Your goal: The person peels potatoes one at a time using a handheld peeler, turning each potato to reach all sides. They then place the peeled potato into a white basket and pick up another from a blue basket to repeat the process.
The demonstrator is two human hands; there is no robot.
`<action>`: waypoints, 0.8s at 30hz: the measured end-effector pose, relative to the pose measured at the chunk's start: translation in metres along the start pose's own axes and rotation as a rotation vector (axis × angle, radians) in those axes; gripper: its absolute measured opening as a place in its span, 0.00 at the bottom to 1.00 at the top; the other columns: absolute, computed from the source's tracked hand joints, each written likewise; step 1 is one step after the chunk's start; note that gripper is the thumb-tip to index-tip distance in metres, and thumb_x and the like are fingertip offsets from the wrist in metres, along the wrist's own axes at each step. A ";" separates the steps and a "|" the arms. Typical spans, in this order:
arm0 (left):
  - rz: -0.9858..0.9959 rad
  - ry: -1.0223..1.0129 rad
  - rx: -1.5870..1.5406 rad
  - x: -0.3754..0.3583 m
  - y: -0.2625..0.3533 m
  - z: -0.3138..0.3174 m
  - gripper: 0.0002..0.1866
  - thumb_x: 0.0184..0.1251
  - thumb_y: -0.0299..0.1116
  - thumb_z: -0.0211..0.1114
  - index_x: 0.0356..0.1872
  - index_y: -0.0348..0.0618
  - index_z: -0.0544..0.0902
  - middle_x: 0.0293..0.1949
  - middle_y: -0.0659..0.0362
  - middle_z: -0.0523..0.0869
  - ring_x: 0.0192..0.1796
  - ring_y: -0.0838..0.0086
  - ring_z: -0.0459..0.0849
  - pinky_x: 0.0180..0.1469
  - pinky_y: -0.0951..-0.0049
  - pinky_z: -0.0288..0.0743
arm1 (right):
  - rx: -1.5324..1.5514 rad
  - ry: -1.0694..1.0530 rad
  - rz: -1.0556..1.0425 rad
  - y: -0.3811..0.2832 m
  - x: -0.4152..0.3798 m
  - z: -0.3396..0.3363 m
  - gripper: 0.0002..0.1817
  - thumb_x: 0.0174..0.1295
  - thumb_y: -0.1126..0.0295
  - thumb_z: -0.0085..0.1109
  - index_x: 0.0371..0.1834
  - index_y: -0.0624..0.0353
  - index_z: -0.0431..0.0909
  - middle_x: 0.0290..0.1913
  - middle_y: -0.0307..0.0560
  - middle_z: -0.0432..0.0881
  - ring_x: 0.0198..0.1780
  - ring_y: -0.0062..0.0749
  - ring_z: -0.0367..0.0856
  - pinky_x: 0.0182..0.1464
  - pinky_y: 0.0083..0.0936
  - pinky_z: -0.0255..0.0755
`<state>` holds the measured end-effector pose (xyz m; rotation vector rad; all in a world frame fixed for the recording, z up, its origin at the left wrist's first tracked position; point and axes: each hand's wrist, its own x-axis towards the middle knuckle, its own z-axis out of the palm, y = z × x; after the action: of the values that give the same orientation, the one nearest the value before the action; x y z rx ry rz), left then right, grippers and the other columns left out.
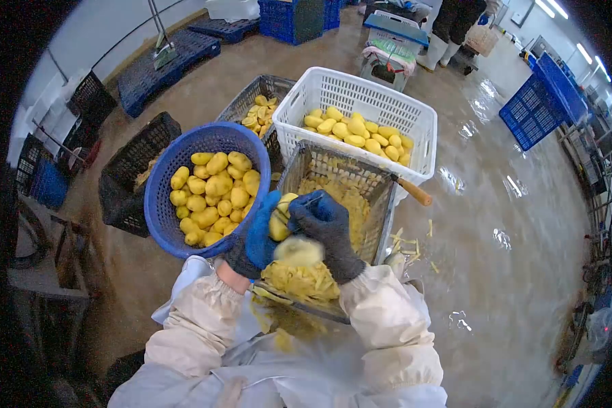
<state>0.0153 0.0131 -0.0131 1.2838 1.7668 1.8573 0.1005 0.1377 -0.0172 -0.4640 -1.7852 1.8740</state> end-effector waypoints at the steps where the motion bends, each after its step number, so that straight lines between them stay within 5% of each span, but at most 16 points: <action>1: -0.336 -0.023 -0.424 -0.003 -0.005 0.003 0.24 0.70 0.53 0.49 0.52 0.44 0.77 0.33 0.60 0.80 0.32 0.75 0.78 0.28 0.80 0.72 | 0.125 0.021 0.193 -0.015 0.002 -0.002 0.08 0.60 0.67 0.61 0.33 0.61 0.77 0.22 0.39 0.78 0.21 0.20 0.74 0.23 0.14 0.66; 3: -0.834 -0.042 -1.062 0.000 -0.007 0.003 0.23 0.72 0.51 0.47 0.52 0.43 0.76 0.33 0.60 0.80 0.32 0.76 0.78 0.30 0.80 0.72 | 0.104 0.259 0.075 -0.001 0.029 -0.037 0.07 0.60 0.68 0.60 0.31 0.60 0.76 0.24 0.39 0.79 0.21 0.19 0.74 0.23 0.14 0.66; 6: -0.804 0.067 -1.006 0.003 -0.019 -0.002 0.23 0.71 0.52 0.48 0.50 0.43 0.77 0.33 0.60 0.80 0.31 0.76 0.78 0.28 0.80 0.71 | 0.288 0.276 -0.033 -0.008 0.018 -0.027 0.05 0.59 0.70 0.62 0.31 0.59 0.77 0.27 0.38 0.81 0.23 0.17 0.76 0.25 0.15 0.71; 8: -0.693 0.045 -0.679 -0.001 -0.024 -0.001 0.23 0.71 0.53 0.48 0.48 0.45 0.77 0.33 0.60 0.80 0.32 0.76 0.79 0.27 0.80 0.71 | -0.035 0.149 -0.219 0.037 0.007 -0.001 0.06 0.61 0.70 0.58 0.29 0.58 0.77 0.25 0.37 0.80 0.24 0.17 0.76 0.25 0.15 0.70; 9: -0.645 0.018 -0.641 -0.002 -0.005 0.000 0.22 0.71 0.53 0.48 0.48 0.46 0.77 0.33 0.60 0.80 0.32 0.76 0.79 0.27 0.80 0.71 | 0.113 -0.015 0.196 -0.009 -0.003 0.001 0.06 0.61 0.72 0.58 0.26 0.59 0.77 0.24 0.37 0.80 0.25 0.16 0.76 0.26 0.14 0.70; 10: -0.600 -0.015 -0.606 -0.003 0.005 0.001 0.21 0.71 0.53 0.48 0.47 0.46 0.77 0.33 0.60 0.80 0.32 0.76 0.79 0.27 0.79 0.71 | 0.120 0.000 0.201 -0.004 0.003 -0.012 0.06 0.61 0.72 0.58 0.26 0.59 0.77 0.24 0.37 0.80 0.25 0.16 0.76 0.26 0.14 0.70; 11: -0.889 -0.067 -1.108 -0.003 -0.027 -0.001 0.21 0.71 0.53 0.49 0.48 0.47 0.77 0.34 0.60 0.80 0.31 0.76 0.79 0.28 0.79 0.72 | 0.077 0.162 0.117 0.004 0.020 -0.034 0.05 0.59 0.73 0.59 0.27 0.59 0.77 0.25 0.38 0.80 0.26 0.16 0.76 0.28 0.14 0.69; 14: -0.499 -0.003 -0.629 0.001 -0.006 0.000 0.22 0.71 0.53 0.49 0.48 0.47 0.77 0.34 0.60 0.81 0.31 0.75 0.79 0.29 0.78 0.72 | 0.144 0.247 0.006 0.019 0.037 -0.048 0.03 0.57 0.74 0.60 0.27 0.59 0.78 0.25 0.38 0.80 0.27 0.15 0.75 0.31 0.15 0.69; 15: -0.811 0.059 -0.999 0.005 -0.018 -0.006 0.21 0.71 0.52 0.50 0.49 0.47 0.77 0.36 0.60 0.81 0.32 0.76 0.79 0.30 0.79 0.72 | -0.042 0.239 -0.220 0.040 0.031 -0.027 0.05 0.58 0.72 0.60 0.26 0.58 0.78 0.24 0.37 0.79 0.27 0.15 0.75 0.30 0.15 0.69; 16: -0.807 0.065 -1.004 0.006 -0.010 -0.003 0.21 0.71 0.52 0.50 0.49 0.47 0.77 0.36 0.60 0.81 0.32 0.76 0.79 0.30 0.79 0.72 | -0.225 0.231 -0.442 0.054 0.020 -0.010 0.07 0.59 0.69 0.59 0.25 0.57 0.77 0.23 0.36 0.79 0.26 0.16 0.75 0.29 0.15 0.69; 17: -0.726 0.089 -0.778 0.005 0.006 0.001 0.21 0.71 0.52 0.49 0.50 0.47 0.77 0.37 0.60 0.81 0.33 0.76 0.79 0.30 0.79 0.72 | 0.003 0.012 0.085 0.005 -0.005 0.006 0.08 0.59 0.67 0.60 0.25 0.57 0.78 0.23 0.37 0.79 0.24 0.17 0.74 0.27 0.16 0.68; 18: -0.646 0.099 -0.552 0.001 0.016 0.004 0.21 0.71 0.51 0.49 0.50 0.47 0.76 0.38 0.60 0.81 0.33 0.76 0.79 0.30 0.80 0.72 | 0.011 0.025 0.091 0.006 0.002 0.000 0.08 0.59 0.67 0.60 0.25 0.57 0.78 0.23 0.37 0.79 0.24 0.17 0.74 0.27 0.16 0.68; 19: -0.144 -0.052 -0.168 -0.022 -0.039 0.006 0.18 0.70 0.44 0.54 0.53 0.43 0.74 0.40 0.59 0.81 0.35 0.76 0.80 0.32 0.80 0.73 | 0.018 0.182 0.085 0.005 0.018 -0.019 0.07 0.60 0.68 0.60 0.29 0.58 0.77 0.24 0.39 0.79 0.22 0.18 0.74 0.25 0.15 0.67; 22: -0.521 -0.108 -0.667 -0.004 -0.020 -0.006 0.19 0.64 0.29 0.61 0.55 0.39 0.70 0.40 0.58 0.82 0.36 0.74 0.81 0.34 0.78 0.75 | 0.064 0.337 0.055 0.001 0.035 -0.049 0.07 0.60 0.68 0.61 0.31 0.59 0.76 0.23 0.42 0.79 0.19 0.21 0.73 0.22 0.15 0.66; 23: -0.735 -0.073 -1.047 0.003 -0.031 -0.013 0.25 0.55 0.15 0.62 0.56 0.37 0.68 0.41 0.56 0.82 0.38 0.73 0.82 0.35 0.76 0.76 | 0.113 0.225 0.079 -0.012 0.022 -0.028 0.08 0.60 0.67 0.61 0.31 0.59 0.75 0.23 0.42 0.79 0.19 0.20 0.72 0.21 0.16 0.65; 24: -0.728 -0.066 -1.053 0.002 -0.022 -0.010 0.25 0.55 0.15 0.62 0.56 0.37 0.68 0.41 0.56 0.82 0.38 0.73 0.82 0.35 0.76 0.76 | 0.160 0.111 0.109 -0.020 0.008 -0.008 0.09 0.60 0.66 0.61 0.30 0.59 0.75 0.22 0.42 0.79 0.18 0.20 0.72 0.21 0.16 0.64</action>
<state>-0.0012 0.0125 -0.0312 0.2368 0.7537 1.7742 0.1010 0.1489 0.0027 -0.6039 -1.5517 2.0058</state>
